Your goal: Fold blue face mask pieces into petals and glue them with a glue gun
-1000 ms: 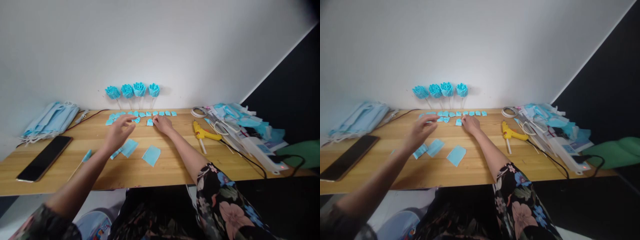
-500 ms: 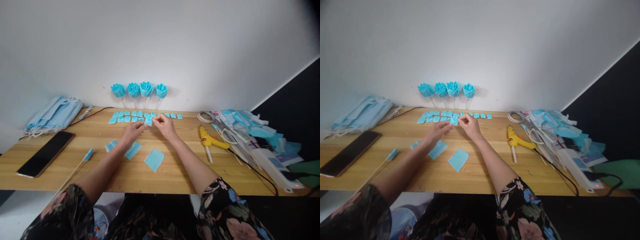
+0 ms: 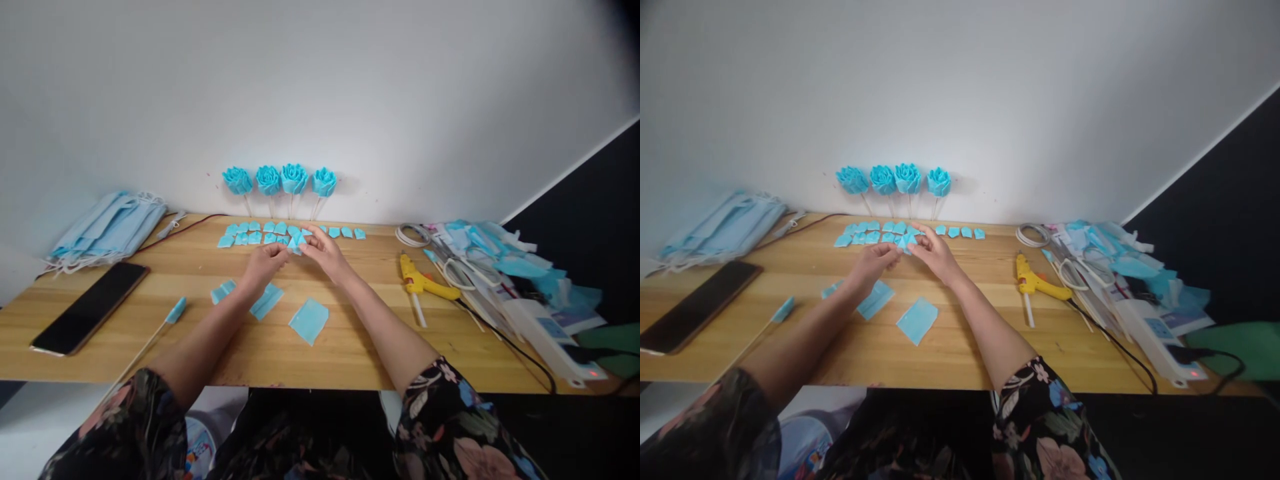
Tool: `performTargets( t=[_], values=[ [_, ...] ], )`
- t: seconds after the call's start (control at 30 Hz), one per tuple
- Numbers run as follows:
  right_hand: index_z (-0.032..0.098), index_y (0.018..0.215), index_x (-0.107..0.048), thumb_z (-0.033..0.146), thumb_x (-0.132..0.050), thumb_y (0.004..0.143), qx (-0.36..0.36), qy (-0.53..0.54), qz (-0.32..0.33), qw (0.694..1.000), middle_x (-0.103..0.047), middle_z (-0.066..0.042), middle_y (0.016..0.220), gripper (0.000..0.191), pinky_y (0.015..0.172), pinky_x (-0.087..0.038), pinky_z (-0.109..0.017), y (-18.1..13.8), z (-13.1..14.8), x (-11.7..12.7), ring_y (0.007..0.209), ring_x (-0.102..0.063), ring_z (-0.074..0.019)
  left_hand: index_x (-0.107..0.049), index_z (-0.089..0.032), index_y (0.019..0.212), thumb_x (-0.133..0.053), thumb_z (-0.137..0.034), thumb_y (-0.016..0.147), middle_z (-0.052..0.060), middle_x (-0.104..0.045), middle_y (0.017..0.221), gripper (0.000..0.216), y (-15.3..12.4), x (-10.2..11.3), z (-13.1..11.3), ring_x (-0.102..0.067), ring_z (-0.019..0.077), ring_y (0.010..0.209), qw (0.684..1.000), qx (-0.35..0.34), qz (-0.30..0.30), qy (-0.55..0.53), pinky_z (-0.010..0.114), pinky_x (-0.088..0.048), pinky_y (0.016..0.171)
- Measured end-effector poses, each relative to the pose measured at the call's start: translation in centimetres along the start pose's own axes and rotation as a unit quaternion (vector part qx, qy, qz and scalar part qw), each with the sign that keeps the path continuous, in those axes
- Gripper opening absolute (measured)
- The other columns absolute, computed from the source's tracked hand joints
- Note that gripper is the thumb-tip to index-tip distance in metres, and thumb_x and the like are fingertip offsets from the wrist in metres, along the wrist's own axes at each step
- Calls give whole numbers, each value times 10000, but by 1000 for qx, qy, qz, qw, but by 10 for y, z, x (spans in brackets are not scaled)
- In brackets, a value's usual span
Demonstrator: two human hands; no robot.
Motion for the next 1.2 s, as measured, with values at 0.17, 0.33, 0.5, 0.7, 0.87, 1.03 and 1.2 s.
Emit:
performTargets(
  t=[0.17, 0.33, 0.5, 0.7, 0.87, 1.03, 1.2],
  values=[
    [227, 1390, -425, 318, -617, 767, -11, -42, 13, 999, -652, -3, 930, 658, 798, -481, -286, 2, -3, -3, 855, -611, -157, -572, -173, 624, -658, -413, 698, -34, -502, 562, 266, 1, 1, 3, -416, 95, 539, 999, -20, -10, 30, 245, -323, 552],
    [212, 1369, -450, 275, -593, 763, -6, -44, -23, 999, -649, -9, 911, 626, 817, -489, -292, 1, 2, -3, 868, -616, -165, -648, -170, 791, -669, -498, 702, -9, -584, 647, 340, 1, 0, 1, -477, 113, 587, 1000, -12, -9, -9, 250, -376, 584],
    [218, 1358, -464, 254, -617, 750, 3, -14, -16, 1000, -658, -9, 946, 627, 844, -489, -295, 0, 3, -7, 851, -613, -156, -615, -178, 725, -771, -482, 603, -22, -559, 627, 363, -2, -5, 1, -443, 103, 576, 999, 5, 25, -35, 247, -357, 576],
    [237, 1330, -527, 379, -565, 835, -53, 53, 41, 996, -685, -40, 1068, 516, 887, -498, -329, 0, 2, 3, 978, -630, -184, -532, -179, 655, -707, -401, 659, -46, -477, 563, 283, 0, -3, 6, -402, 91, 553, 998, -7, 29, -51, 242, -335, 578],
    [245, 1293, -566, 453, -574, 868, -58, 103, -5, 993, -701, -29, 1023, 473, 843, -500, -304, 3, -1, 13, 937, -643, -172, -518, -185, 640, -678, -394, 660, -50, -456, 549, 264, -1, -2, 4, -387, 95, 543, 999, -6, 29, -14, 244, -319, 568],
    [211, 1202, -637, 408, -734, 758, 1, 55, -5, 998, -655, 28, 794, 496, 769, -475, -258, 4, -5, 2, 770, -602, -134, -550, -191, 648, -691, -370, 660, -45, -463, 571, 229, -1, -2, 9, -391, 104, 556, 998, -7, 34, 49, 245, -320, 561],
    [221, 1131, -667, 469, -729, 760, -10, 46, -67, 997, -650, 23, 735, 451, 729, -486, -268, 6, -10, 7, 738, -606, -146, -581, -197, 667, -716, -380, 653, -30, -508, 624, 228, 2, -1, 15, -430, 121, 604, 996, -19, 57, 71, 242, -349, 565]
  ],
)
Point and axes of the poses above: each hand's wrist, its own y-axis towards the middle knuckle, its own x-axis out of the back of the hand, z = x × y, the point moved 3 cm from there along y, towards the middle knuckle
